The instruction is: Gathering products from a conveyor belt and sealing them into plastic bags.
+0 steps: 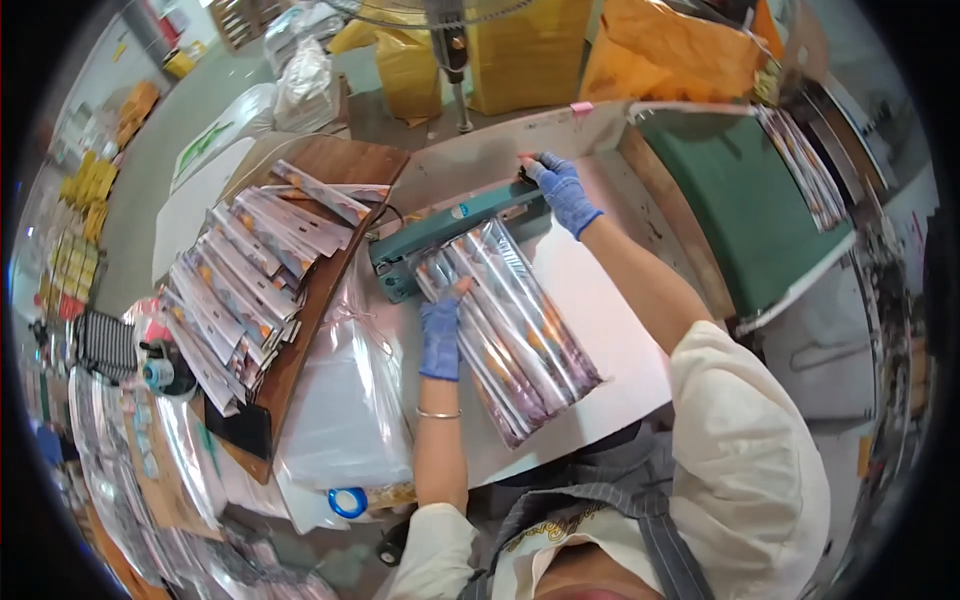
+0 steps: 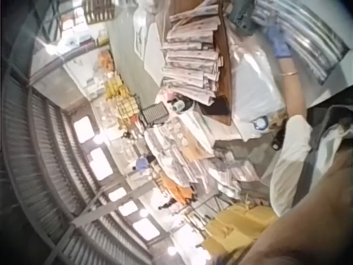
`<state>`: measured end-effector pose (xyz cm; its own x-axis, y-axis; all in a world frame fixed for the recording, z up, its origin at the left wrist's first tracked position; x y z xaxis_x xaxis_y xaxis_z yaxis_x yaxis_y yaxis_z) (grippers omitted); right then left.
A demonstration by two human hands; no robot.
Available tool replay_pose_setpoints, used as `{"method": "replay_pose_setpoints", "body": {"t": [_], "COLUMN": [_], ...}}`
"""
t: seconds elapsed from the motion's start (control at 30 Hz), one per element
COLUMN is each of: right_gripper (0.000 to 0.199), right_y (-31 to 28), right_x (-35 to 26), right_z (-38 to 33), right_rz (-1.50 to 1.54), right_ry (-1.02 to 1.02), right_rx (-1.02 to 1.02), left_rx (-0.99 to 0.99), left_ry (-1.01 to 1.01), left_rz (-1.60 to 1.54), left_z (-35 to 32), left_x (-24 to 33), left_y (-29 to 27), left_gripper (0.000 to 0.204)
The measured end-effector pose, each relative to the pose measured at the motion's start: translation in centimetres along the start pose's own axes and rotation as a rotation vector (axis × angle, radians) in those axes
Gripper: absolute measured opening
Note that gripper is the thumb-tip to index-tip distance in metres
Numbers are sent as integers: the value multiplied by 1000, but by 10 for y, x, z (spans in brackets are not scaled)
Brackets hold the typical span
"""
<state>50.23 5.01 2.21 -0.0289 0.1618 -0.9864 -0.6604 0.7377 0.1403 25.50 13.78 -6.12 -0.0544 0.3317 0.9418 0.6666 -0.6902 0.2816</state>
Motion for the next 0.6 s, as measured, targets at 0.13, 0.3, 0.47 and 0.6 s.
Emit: {"method": "replay_pose_setpoints", "body": {"t": [0.13,0.3,0.47,0.6], "right_gripper": [24,13,17,50], "right_y": [-16,3,-24,-6], "right_x": [6,29,10,9], "right_z": [0,6,-15,-93], "right_rz": [-204,28,88,-791], "right_ry": [-298,-264,-233,-50], "right_rx": [54,159,240,425], "left_rx": [56,71,-156,-278], "left_ry": [185,214,305,-11], "left_rz": [-120,-344,-37,161], "left_z": [-20,-65,-82,-92], "left_x": [-24,-39,-37,-71], "left_y": [-17,-51,2,-3], "left_gripper": [41,58,56,61]}}
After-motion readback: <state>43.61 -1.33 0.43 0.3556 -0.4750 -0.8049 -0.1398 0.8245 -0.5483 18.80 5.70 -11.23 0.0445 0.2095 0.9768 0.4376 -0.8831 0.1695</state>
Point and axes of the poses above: each hand's wrist, its own z-axis towards the middle knuckle, its own y-axis out of the palm, x = y × z, the point moved 6 cm from there along z, towards the middle knuckle, and after that the axes turned 6 degrees about -x, right-handed, at the moved point
